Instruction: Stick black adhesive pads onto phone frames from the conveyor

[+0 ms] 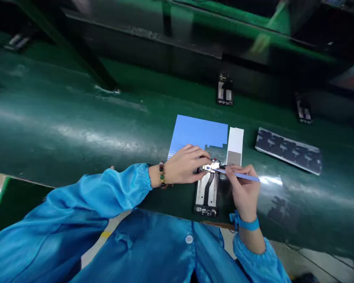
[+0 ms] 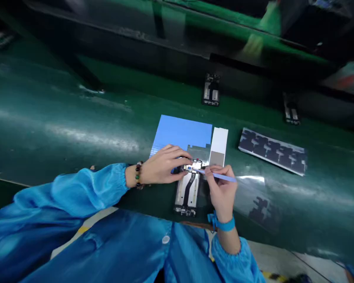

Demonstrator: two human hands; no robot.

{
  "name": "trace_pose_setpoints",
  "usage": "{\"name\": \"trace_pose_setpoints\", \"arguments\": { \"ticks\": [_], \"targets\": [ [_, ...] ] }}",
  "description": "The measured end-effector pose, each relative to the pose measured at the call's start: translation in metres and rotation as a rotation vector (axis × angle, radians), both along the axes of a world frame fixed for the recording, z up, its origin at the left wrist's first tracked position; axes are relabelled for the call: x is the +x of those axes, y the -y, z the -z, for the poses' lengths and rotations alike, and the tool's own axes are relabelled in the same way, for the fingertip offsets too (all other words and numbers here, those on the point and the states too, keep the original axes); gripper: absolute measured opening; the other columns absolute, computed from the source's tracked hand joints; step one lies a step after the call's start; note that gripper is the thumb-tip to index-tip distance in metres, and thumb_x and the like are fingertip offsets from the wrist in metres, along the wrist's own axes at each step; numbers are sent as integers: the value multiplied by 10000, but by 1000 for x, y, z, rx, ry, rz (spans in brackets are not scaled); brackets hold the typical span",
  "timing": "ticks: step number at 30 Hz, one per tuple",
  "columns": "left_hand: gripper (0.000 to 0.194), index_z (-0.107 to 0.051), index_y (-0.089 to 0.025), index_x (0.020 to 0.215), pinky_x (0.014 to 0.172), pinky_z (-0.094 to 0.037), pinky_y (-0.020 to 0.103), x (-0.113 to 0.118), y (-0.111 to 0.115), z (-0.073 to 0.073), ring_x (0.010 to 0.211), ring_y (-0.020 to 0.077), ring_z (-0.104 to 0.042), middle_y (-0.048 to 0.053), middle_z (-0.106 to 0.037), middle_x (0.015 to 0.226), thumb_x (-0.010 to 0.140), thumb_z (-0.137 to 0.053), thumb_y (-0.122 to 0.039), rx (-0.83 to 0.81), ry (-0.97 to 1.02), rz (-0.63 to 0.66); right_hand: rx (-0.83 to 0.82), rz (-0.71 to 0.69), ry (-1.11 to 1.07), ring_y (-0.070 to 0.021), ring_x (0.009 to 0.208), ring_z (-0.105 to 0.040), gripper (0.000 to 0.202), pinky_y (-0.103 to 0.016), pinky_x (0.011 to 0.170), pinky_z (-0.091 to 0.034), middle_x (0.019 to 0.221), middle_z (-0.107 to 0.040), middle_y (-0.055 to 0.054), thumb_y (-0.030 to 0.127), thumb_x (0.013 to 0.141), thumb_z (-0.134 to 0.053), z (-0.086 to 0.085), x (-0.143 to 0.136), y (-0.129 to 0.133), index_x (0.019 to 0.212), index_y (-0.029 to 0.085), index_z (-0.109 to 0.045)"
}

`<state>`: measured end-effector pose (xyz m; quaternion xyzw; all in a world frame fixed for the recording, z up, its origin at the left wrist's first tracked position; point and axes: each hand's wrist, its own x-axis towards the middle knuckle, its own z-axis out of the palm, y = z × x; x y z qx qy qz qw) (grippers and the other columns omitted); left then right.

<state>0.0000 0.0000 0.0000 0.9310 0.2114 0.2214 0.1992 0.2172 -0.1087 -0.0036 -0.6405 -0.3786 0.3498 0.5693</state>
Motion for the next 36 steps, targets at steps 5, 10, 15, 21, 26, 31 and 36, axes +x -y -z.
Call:
{"name": "trace_pose_setpoints", "arguments": {
  "ticks": [5,10,15,21,26,31,36],
  "targets": [
    [174,-740,-210,1104,919,-485,395,0,2,1,1137,240,-650,60,-725,1288,1023,-614,-299,46,6,34,-5,-3,21,-201,885,-749,352,-471,1046,-522,850,-758,3,330,835,-869,1,2,-1,795,252,-529],
    [166,-752,-189,1070,972,-540,385,2,6,4,1204,229,-648,55,-746,1255,1034,-597,-235,75,29,64,-14,-12,25,-209,892,-756,356,-500,1074,-515,852,-764,-2,346,836,-867,1,2,-2,787,250,-528],
    [142,-746,-162,1068,1015,-585,395,5,11,5,1252,235,-640,63,-750,1248,1036,-618,-216,128,37,59,31,39,-27,-199,902,-769,360,-465,1050,-537,857,-780,-3,322,824,-878,-1,6,-1,795,245,-528],
    [130,-740,-157,1085,990,-616,384,1,21,6,1275,241,-639,78,-728,1321,1027,-625,-148,256,-43,38,75,280,60,-196,859,-779,380,-386,890,-609,844,-773,8,344,740,-942,-17,45,-7,835,235,-591],
    [194,-747,-171,1001,971,-587,347,26,10,5,1165,191,-682,36,-778,1155,1071,-599,-276,230,67,78,52,281,98,-217,821,-800,426,-384,869,-623,816,-772,7,396,698,-967,-11,83,-23,831,228,-598],
    [359,-706,-126,1198,1022,-505,419,86,-18,-1,1249,266,-631,103,-700,1359,1074,-583,-440,276,-76,240,75,289,113,-201,767,-789,416,-370,854,-622,777,-763,13,372,707,-949,4,95,-32,799,225,-571],
    [456,-669,-129,1284,994,-448,417,106,-30,5,1240,276,-603,122,-676,1391,1085,-532,-515,264,-166,240,91,287,106,-201,749,-784,388,-378,848,-621,784,-769,7,353,723,-920,9,95,-33,802,236,-559]
  ]
}}
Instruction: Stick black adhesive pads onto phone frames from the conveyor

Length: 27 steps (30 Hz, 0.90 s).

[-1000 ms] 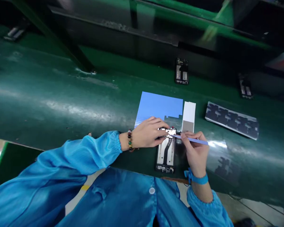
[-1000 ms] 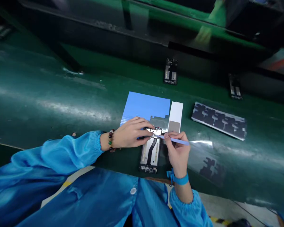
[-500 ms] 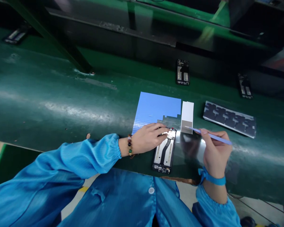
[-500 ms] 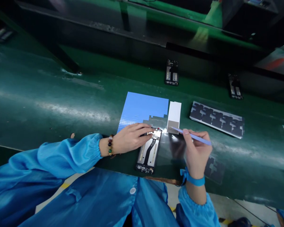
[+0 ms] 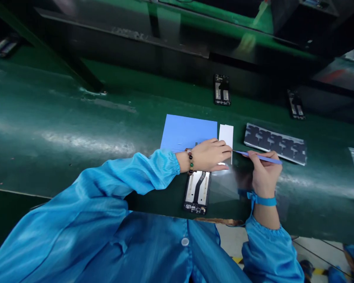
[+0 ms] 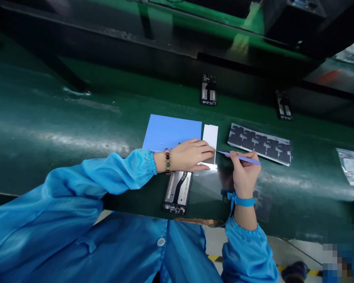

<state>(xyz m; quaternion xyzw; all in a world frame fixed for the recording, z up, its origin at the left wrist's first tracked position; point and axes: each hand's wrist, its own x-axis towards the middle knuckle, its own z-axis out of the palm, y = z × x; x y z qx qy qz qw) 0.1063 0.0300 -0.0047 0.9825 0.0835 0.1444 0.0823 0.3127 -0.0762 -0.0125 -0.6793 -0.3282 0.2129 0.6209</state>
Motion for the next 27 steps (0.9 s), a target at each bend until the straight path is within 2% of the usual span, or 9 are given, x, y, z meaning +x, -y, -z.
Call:
{"name": "trace_pose_setpoints", "arguments": {
  "ticks": [4,13,21,27],
  "targets": [
    [432,-678,-143,1274,1002,-421,408,-5,1,0,1242,268,-598,107,-681,1389,1095,-516,-501,6,-15,12,-4,2,5,-200,752,-778,389,-391,858,-621,772,-755,23,361,727,-910,-1,0,0,797,247,-544],
    [410,-682,-136,1245,1000,-414,407,-6,0,1,1235,270,-615,112,-699,1358,1051,-613,-491,24,35,26,-2,-7,-25,-194,768,-786,406,-364,846,-599,794,-766,20,330,728,-917,-3,-2,-1,797,251,-525],
    [426,-665,-137,1274,1034,-412,420,-8,0,-1,1248,275,-612,102,-695,1370,1071,-569,-499,3,10,33,-25,-28,-42,-189,772,-795,438,-331,818,-594,800,-772,10,363,718,-934,-5,-6,1,813,241,-525],
    [424,-669,-152,1302,1090,-425,434,-4,-2,-1,1275,275,-616,110,-693,1389,1065,-581,-492,-55,12,38,13,-15,-127,-195,763,-787,468,-401,913,-618,765,-747,40,374,691,-953,-10,1,0,781,251,-511]
  ]
}}
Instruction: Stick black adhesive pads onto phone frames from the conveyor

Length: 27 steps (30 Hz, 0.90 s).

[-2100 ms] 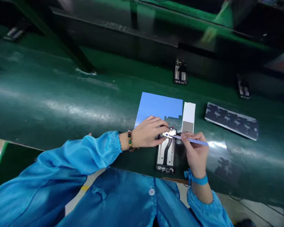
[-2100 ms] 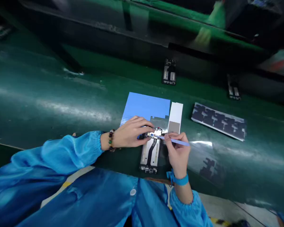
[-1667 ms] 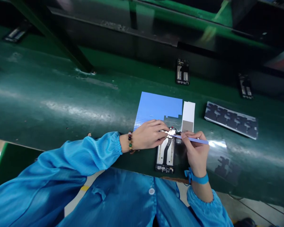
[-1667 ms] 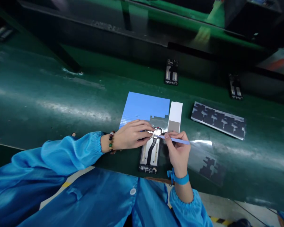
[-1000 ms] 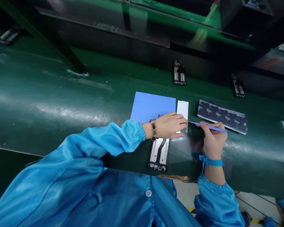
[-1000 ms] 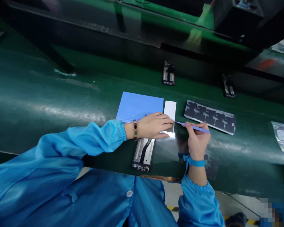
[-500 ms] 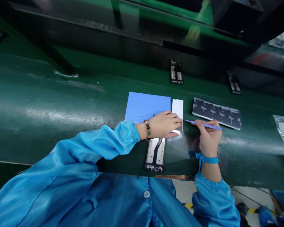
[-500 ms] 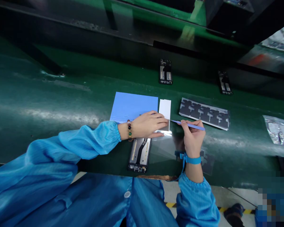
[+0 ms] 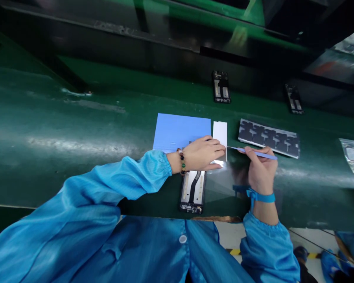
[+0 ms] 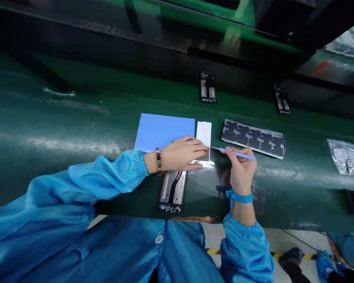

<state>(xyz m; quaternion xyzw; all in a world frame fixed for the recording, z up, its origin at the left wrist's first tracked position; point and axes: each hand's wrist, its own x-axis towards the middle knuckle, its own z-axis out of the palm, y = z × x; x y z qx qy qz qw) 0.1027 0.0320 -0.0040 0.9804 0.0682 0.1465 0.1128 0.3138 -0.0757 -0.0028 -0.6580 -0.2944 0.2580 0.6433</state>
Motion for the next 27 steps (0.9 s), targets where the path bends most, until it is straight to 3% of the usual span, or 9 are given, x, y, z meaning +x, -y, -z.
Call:
{"name": "trace_pose_setpoints", "arguments": {
  "ticks": [3,6,10,12,18,27],
  "targets": [
    [395,-671,-138,1295,1141,-432,448,-15,0,-7,1280,266,-627,128,-691,1387,1085,-549,-449,-52,57,-17,61,43,-54,-174,753,-764,452,-425,990,-604,740,-734,58,336,697,-950,-12,-10,19,769,255,-511],
    [307,-705,-149,1195,1116,-485,461,-55,12,-19,1217,264,-651,130,-716,1302,1074,-555,-389,-125,113,-9,15,32,-50,-175,838,-767,391,-454,1098,-556,771,-733,45,280,736,-933,-23,-45,62,770,244,-546],
    [219,-737,-212,1051,1152,-504,422,-117,47,-26,1153,220,-683,75,-750,1200,1026,-647,-410,-286,59,231,-194,-190,-70,-201,847,-763,366,-577,1208,-453,771,-724,33,263,798,-888,-27,-110,125,744,241,-527],
    [168,-748,-231,1014,1189,-487,393,-134,64,-24,1141,193,-693,53,-760,1187,1024,-662,-375,-322,41,272,-262,-249,-68,-210,850,-754,374,-609,1223,-420,769,-713,31,273,823,-867,-25,-135,145,728,244,-507],
    [114,-763,-259,961,1176,-505,371,-139,83,-13,1087,166,-707,26,-770,1080,1006,-660,-244,-312,110,234,-296,-235,-9,-236,888,-737,376,-636,1227,-386,793,-717,12,313,844,-845,-16,-150,157,714,252,-497],
    [154,-755,-246,930,1143,-504,390,-137,87,-18,1037,178,-689,18,-759,1047,1024,-633,-256,-176,90,225,-280,-273,11,-237,896,-758,353,-643,1223,-391,815,-745,-2,300,843,-846,-19,-148,155,716,243,-521]
  ]
}}
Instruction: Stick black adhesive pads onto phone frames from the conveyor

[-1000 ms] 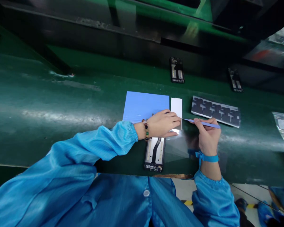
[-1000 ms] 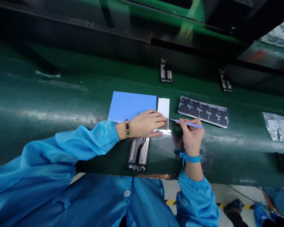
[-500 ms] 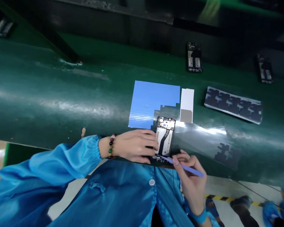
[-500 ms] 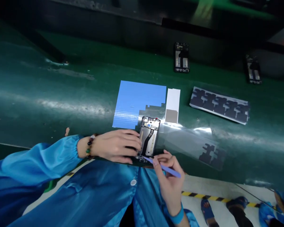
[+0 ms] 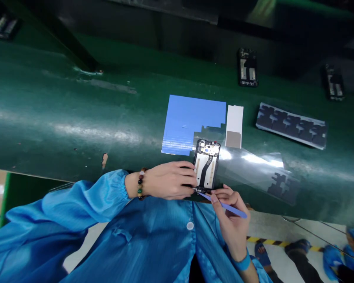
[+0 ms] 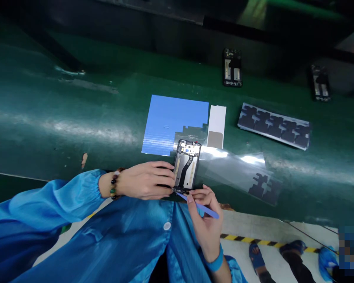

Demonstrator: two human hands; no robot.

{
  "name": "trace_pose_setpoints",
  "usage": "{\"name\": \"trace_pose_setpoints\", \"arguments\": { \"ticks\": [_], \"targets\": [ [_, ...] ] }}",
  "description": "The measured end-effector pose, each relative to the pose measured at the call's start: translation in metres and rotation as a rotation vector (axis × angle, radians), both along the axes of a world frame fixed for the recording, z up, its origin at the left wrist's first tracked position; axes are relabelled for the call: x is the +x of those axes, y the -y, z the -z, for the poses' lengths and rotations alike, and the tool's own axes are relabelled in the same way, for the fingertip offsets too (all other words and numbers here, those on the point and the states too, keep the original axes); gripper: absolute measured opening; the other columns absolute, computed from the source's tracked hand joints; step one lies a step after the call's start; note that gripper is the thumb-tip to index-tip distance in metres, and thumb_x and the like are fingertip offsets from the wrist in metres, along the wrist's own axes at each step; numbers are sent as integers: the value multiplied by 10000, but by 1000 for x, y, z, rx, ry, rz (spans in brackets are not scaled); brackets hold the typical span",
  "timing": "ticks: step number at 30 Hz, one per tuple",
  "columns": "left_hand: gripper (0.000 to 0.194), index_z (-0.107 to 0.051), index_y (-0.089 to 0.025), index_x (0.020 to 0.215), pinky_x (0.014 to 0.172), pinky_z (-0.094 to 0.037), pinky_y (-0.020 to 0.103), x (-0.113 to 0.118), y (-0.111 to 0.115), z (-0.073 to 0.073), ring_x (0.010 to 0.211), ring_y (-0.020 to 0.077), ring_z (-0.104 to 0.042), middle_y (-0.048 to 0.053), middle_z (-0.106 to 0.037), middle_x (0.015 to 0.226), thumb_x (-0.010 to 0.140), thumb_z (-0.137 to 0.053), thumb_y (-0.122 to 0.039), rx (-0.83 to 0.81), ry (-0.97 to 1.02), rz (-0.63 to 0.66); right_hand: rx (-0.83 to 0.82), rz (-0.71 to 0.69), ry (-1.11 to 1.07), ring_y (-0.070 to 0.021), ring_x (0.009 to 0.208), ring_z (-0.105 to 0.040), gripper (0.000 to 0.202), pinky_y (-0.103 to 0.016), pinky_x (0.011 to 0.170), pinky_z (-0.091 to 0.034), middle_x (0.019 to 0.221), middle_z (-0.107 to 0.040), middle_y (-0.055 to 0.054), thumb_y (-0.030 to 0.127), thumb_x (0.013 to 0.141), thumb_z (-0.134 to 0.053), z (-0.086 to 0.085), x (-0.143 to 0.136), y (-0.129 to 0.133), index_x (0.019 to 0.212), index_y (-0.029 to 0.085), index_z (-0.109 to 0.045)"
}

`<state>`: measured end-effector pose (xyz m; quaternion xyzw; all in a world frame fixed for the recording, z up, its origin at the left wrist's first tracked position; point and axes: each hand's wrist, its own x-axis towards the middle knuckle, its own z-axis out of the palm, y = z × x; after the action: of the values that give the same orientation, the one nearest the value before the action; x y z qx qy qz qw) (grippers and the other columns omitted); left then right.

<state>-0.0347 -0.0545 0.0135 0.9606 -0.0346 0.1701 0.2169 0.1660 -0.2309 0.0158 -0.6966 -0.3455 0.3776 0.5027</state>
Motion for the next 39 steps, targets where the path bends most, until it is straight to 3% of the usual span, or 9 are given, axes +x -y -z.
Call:
{"name": "trace_pose_setpoints", "arguments": {
  "ticks": [3,6,11,16,21,26,31,36,39],
  "targets": [
    [157,-750,-241,883,1136,-501,387,3,0,-5,1008,177,-681,17,-757,1023,1007,-654,-252,33,-28,-2,106,74,28,-227,902,-779,320,-611,1224,-419,833,-765,0,263,823,-863,-1,22,-8,745,242,-553],
    [180,-750,-235,870,1108,-510,400,18,-4,-10,1017,195,-679,32,-754,1041,1000,-659,-319,15,-15,44,214,314,55,-212,959,-792,311,-564,1226,-449,861,-779,2,244,810,-880,0,51,-23,781,242,-570],
    [255,-744,-209,995,1052,-513,394,81,-9,-12,1118,238,-665,75,-740,1180,1018,-650,-445,79,-1,46,194,292,-52,-259,969,-815,332,-605,1169,-514,921,-808,-35,309,776,-912,-3,89,-37,833,239,-592],
    [454,-713,-174,1188,1090,-467,411,150,-1,-6,1272,278,-618,117,-683,1389,1032,-596,-584,150,-20,52,264,607,142,-302,941,-814,366,-550,1137,-562,764,-748,-12,296,657,-983,-2,151,-15,739,273,-626],
    [646,-689,-159,1278,1013,-478,433,177,8,3,1273,303,-609,135,-635,1480,997,-551,-724,126,-27,70,153,652,169,-343,970,-804,429,-555,1154,-548,781,-747,-38,317,571,-1020,12,187,15,674,287,-605],
    [707,-702,-152,1255,1019,-465,468,179,17,10,1229,328,-622,158,-667,1416,955,-564,-778,86,-20,15,190,640,97,-288,930,-802,427,-509,1176,-535,780,-743,-18,307,588,-1013,17,186,8,702,278,-602],
    [688,-707,-142,1255,1196,-374,486,167,14,7,1308,324,-602,167,-658,1436,970,-561,-751,89,7,-9,405,662,-10,-176,732,-761,403,-423,1078,-604,605,-652,75,236,571,-972,5,181,-16,676,263,-584],
    [312,-658,-146,1217,1107,-447,445,100,-30,-2,1248,288,-612,131,-687,1340,1001,-683,-369,22,-100,-273,347,517,-56,-157,814,-774,362,-476,1175,-525,733,-739,48,225,684,-930,-2,124,-47,750,239,-573],
    [271,-637,-176,1221,1021,-478,443,57,-54,-1,1235,292,-603,108,-692,1332,982,-686,-295,-148,-131,-420,277,397,-84,-180,883,-785,369,-530,1196,-493,758,-734,51,247,745,-909,3,81,-64,754,240,-540]
  ]
}}
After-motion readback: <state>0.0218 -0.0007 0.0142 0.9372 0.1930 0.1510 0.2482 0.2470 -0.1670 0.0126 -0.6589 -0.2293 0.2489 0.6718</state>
